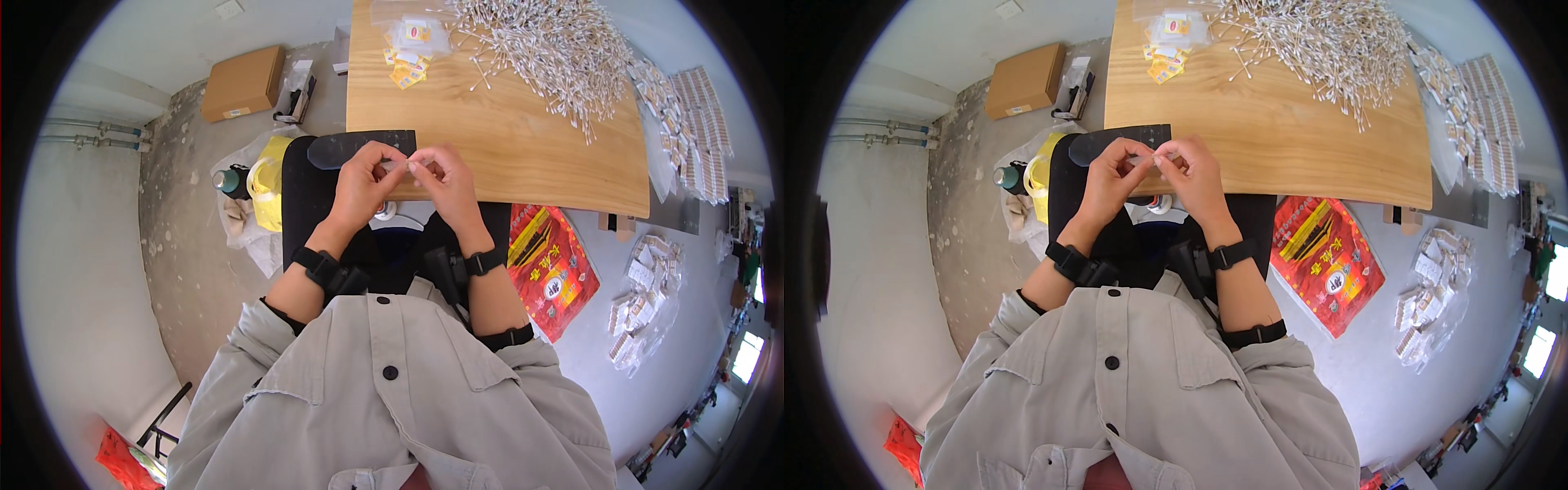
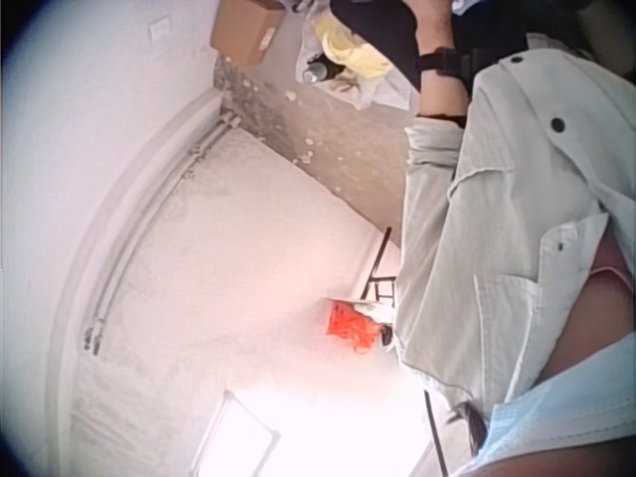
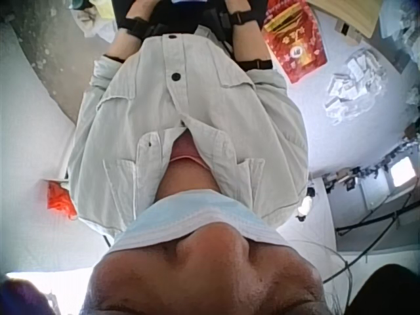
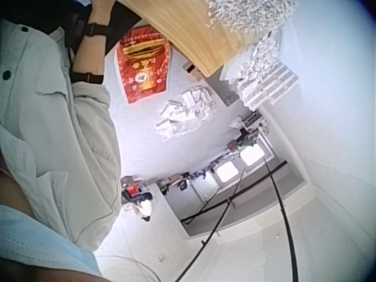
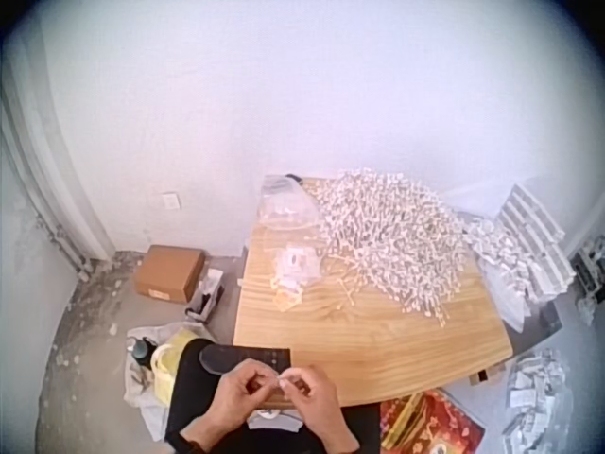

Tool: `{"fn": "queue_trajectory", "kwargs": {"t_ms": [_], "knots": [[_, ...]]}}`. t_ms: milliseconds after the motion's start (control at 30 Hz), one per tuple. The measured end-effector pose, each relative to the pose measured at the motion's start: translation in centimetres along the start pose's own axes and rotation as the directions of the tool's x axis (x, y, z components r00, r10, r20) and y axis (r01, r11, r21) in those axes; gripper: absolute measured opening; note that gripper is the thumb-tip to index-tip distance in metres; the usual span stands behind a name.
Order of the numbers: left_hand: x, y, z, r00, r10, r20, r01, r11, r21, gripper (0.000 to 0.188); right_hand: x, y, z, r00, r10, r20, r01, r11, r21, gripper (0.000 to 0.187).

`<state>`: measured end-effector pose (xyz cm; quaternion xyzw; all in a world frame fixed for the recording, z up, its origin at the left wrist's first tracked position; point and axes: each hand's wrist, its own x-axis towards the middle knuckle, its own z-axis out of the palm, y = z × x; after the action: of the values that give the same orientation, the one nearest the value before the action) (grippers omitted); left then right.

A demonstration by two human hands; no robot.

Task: The person sits at a table and packs cotton swabs into small plastic sleeves. They pick up a sleeve, align a bundle of swabs, insert them into the sleeve, and seal it. This process is repeated multiple times.

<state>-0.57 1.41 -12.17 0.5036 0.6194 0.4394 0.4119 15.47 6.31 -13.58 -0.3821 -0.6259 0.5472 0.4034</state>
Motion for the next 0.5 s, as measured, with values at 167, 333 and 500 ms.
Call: {"fn": "queue_trajectory", "kwargs": {"t_ms": [167,333,500], "knots": [[0.1,-0.9,0.1,0.998,0.059,0.016,-0.057,0.995,-0.081,0.014,0.0,0.4,0.0,1.0,-0.009,0.001,0.009,0.999,0.045,0.009],[0.3,-1.9,0.3,0.999,0.023,-0.024,-0.027,0.98,-0.195,0.014,0.1,0.2,0.0,0.999,0.05,-0.006,-0.05,0.999,0.019,0.01],[0.2,-1.9,0.3,0.999,0.004,-0.049,-0.013,0.981,-0.193,0.012,0.0,0.2,0.0,0.998,0.054,-0.02,-0.052,0.996,0.077,0.012]]}}
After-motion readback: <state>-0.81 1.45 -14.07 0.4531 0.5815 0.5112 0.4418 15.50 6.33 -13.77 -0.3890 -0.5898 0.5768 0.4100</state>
